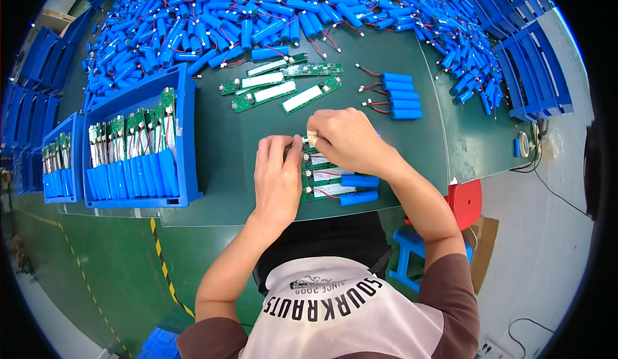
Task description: The person connects battery packs to circuit boards by hand, places the assembled units into a blue crate, dumps additional circuit boards onto the table from a tray, and aligns new battery packs in a row.
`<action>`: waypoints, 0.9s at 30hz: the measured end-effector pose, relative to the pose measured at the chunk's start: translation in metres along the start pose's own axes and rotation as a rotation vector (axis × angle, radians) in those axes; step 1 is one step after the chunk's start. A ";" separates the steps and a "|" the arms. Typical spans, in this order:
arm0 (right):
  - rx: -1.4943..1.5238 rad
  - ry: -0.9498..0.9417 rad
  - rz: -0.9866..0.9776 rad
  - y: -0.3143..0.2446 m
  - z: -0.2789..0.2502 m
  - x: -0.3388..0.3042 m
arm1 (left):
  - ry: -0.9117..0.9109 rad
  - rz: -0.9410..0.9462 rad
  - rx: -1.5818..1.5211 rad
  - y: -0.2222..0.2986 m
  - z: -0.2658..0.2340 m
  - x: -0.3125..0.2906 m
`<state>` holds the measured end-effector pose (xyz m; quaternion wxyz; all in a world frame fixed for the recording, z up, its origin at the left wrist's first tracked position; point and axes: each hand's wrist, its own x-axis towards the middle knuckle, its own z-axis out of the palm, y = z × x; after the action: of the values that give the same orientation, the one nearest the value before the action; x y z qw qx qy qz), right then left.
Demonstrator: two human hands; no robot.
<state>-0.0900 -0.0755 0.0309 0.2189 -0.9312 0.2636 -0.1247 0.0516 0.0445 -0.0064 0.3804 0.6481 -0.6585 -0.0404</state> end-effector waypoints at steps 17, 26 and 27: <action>0.021 -0.010 0.089 -0.009 0.010 0.004 | -0.054 0.064 0.009 -0.005 -0.003 0.004; -0.088 0.396 0.376 0.033 -0.039 -0.047 | -0.057 0.003 -0.027 -0.005 -0.015 0.029; -0.142 0.415 0.396 0.049 -0.041 -0.054 | -0.033 0.014 -0.034 -0.006 -0.012 0.042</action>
<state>-0.1701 -0.0972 0.0372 0.1147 -0.8291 0.4875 -0.2487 0.0686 0.0116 0.0183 0.3805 0.6364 -0.6684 -0.0596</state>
